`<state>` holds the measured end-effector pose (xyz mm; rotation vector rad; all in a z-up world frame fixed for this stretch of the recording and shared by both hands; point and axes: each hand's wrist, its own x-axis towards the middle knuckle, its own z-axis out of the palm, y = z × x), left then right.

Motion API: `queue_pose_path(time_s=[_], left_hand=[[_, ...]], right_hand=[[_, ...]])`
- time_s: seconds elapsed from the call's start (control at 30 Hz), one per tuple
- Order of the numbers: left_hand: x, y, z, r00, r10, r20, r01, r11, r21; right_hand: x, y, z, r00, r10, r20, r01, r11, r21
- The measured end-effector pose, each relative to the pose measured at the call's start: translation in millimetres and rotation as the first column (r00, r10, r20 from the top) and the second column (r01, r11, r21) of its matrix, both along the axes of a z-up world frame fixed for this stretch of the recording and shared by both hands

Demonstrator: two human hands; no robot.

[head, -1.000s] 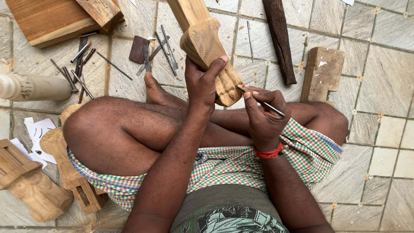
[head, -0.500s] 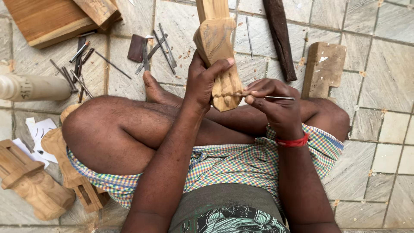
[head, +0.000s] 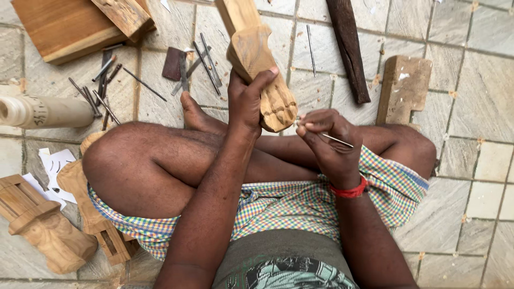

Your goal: The person sits on a tiled floor and carves a small wooden piece using a chisel and a wooden mallet. They repeatedly strike the chisel to shape the wood, occasionally rotating the piece to work on different angles.

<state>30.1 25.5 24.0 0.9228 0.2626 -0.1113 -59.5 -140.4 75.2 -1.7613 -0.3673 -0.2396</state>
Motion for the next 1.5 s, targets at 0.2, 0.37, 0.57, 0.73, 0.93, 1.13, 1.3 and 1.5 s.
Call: queue_pose_path(time_s=[0.2, 0.37, 0.57, 0.73, 0.93, 1.13, 1.3, 1.5], left_hand=[[-6, -5, -3, 0.999, 0.037, 0.017, -0.038, 0.997, 0.063], [-7, -7, 0, 0.990, 0.130, 0.049, -0.131, 0.991, 0.006], [-14, -17, 4, 0.969, 0.243, 0.037, -0.245, 0.967, 0.074], [-16, -19, 2, 0.940, 0.331, 0.085, -0.334, 0.943, 0.017], [-16, -17, -3, 0.937, 0.321, 0.140, -0.338, 0.933, 0.122], [-18, -17, -7, 0.928, 0.297, 0.226, -0.339, 0.924, 0.175], [-20, -17, -10, 0.947, 0.218, 0.236, -0.277, 0.926, 0.257], [-19, -19, -11, 0.965, 0.164, 0.204, -0.221, 0.928, 0.300]], right_hand=[[-7, 11, -1, 0.994, -0.108, 0.024, 0.108, 0.994, 0.006], [-11, 35, -5, 0.967, -0.232, 0.108, 0.238, 0.970, -0.046], [-14, 41, -11, 0.913, -0.365, -0.183, 0.399, 0.892, 0.213], [-15, 42, -10, 0.896, -0.393, -0.205, 0.429, 0.886, 0.177], [-8, 39, -9, 0.891, -0.360, -0.276, 0.425, 0.876, 0.229], [4, 28, -1, 0.869, -0.251, -0.426, 0.386, 0.883, 0.267], [23, 12, 10, 0.833, -0.151, -0.532, 0.285, 0.942, 0.178], [36, -8, 6, 0.838, -0.041, -0.544, 0.119, 0.987, 0.109]])
